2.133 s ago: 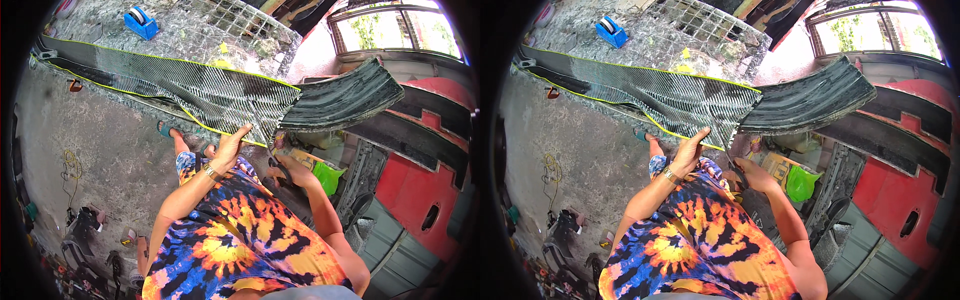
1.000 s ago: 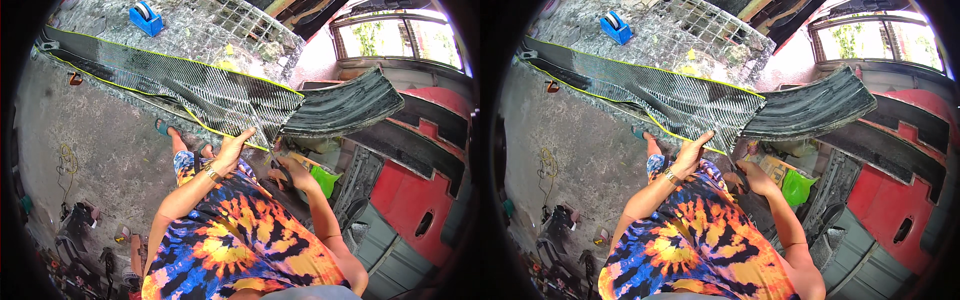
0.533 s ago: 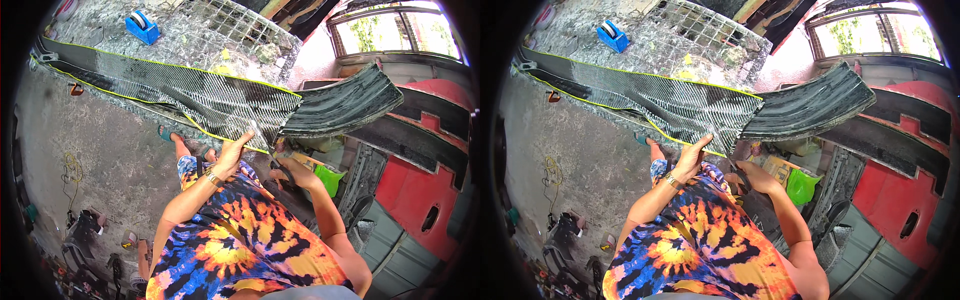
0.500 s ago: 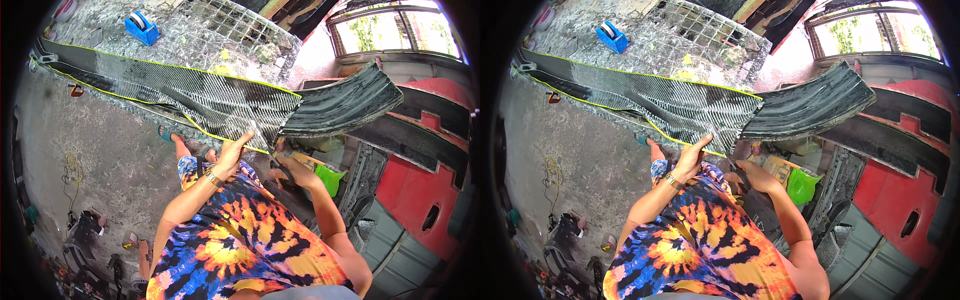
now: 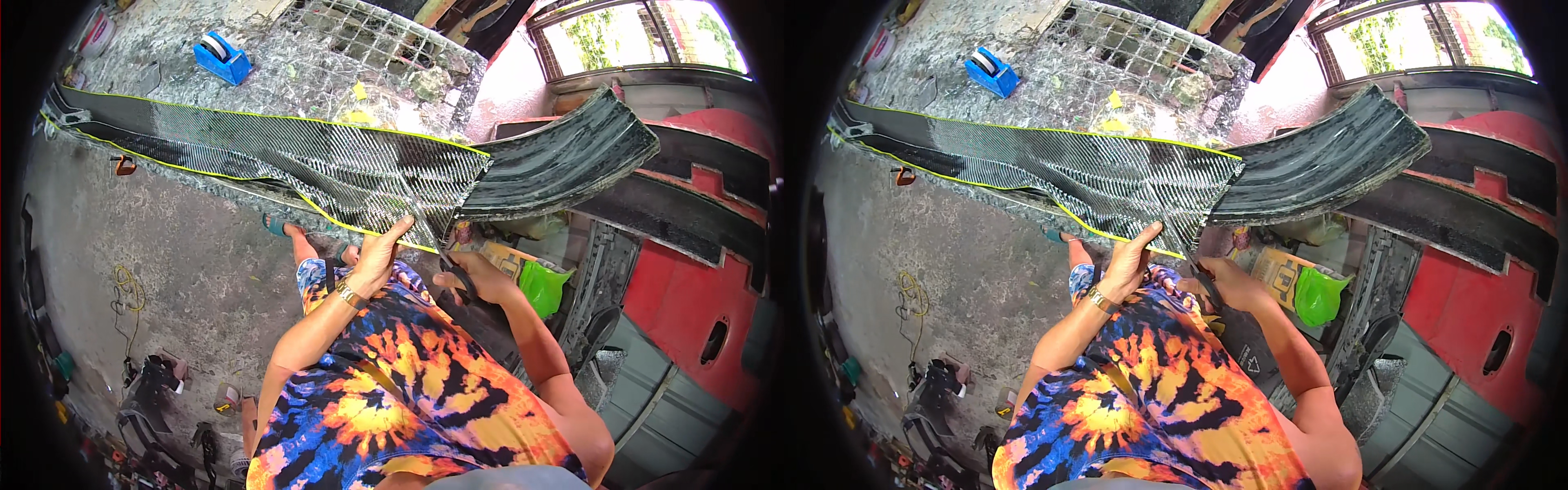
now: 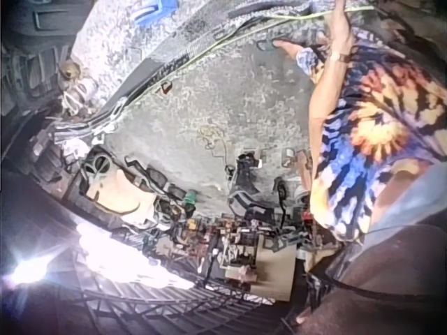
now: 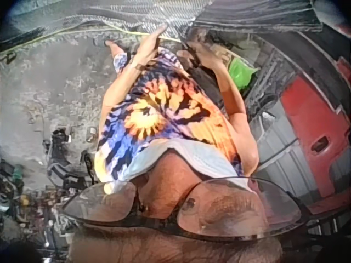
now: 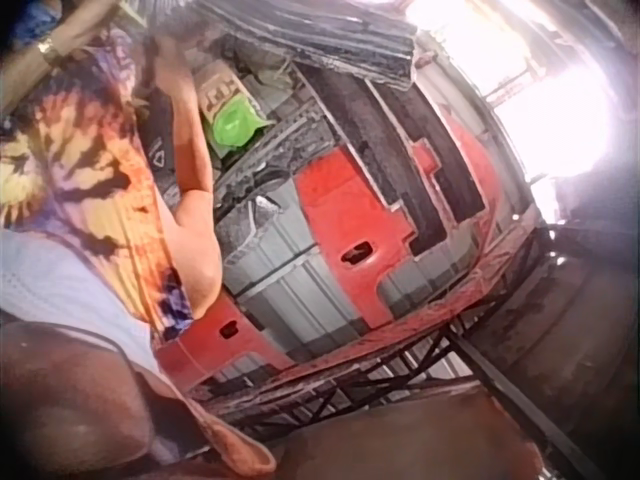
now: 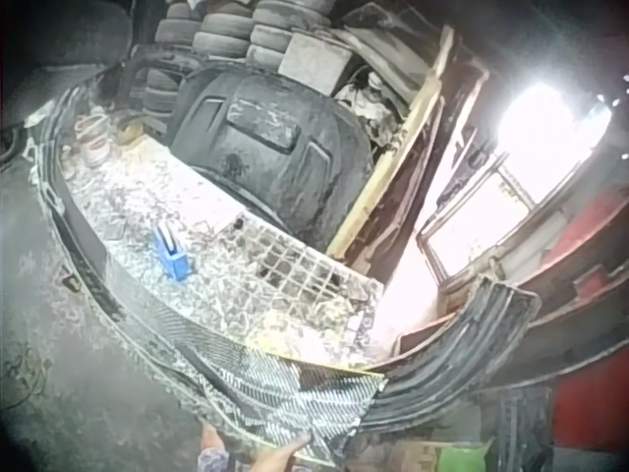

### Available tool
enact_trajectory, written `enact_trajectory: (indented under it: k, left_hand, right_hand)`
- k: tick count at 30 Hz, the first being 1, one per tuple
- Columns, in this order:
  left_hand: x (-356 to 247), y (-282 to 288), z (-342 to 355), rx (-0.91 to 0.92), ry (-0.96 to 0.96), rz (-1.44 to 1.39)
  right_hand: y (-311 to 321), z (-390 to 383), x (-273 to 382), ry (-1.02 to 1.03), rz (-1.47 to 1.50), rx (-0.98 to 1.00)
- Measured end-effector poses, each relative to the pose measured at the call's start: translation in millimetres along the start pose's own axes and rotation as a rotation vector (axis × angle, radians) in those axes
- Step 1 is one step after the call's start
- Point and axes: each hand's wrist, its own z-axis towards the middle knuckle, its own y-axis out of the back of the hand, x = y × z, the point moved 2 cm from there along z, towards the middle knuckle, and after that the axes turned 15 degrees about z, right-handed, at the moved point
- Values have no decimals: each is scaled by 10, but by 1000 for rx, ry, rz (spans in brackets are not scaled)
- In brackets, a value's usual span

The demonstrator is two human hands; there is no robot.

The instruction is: The person is applying a carbon-fiber textured adhesive sheet to a curved automotive component, using shears to trim the excess material around the edges while pressing the sheet into place by hand.

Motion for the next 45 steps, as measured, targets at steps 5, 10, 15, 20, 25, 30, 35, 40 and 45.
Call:
enact_trajectory:
  k: [5, 10, 15, 20, 25, 30, 35, 40, 45]
  left_hand:
    - [10, 24, 7, -3, 3, 30]
    - [6, 54, -2, 3, 19, 50]
    - [-31, -7, -25, 21, -14, 20]
    - [-60, -28, -46, 15, -61, -2]
    - [-29, -4, -32, 16, -34, -2]
    - [-40, 18, -38, 46, 6, 45]
    - [-39, 16, -44, -7, -12, 44]
    - [-37, -3, -31, 12, -32, 19]
    - [-73, -5, -51, 18, -1, 15]
  right_hand:
    - [20, -31, -6, -43, -43, 7]
    - [28, 8, -28, -23, -19, 65]
    - [-12, 30, 48, 5, 64, 50]
    - [-29, 83, 130, 50, 6, 38]
    - [-6, 150, 16, 130, -48, 0]
    - [-36, 92, 68, 66, -64, -23]
    - [-24, 80, 20, 14, 37, 25]
    - [-31, 84, 115, -11, 96, 50]
    - [-79, 99, 264, -36, 76, 50]
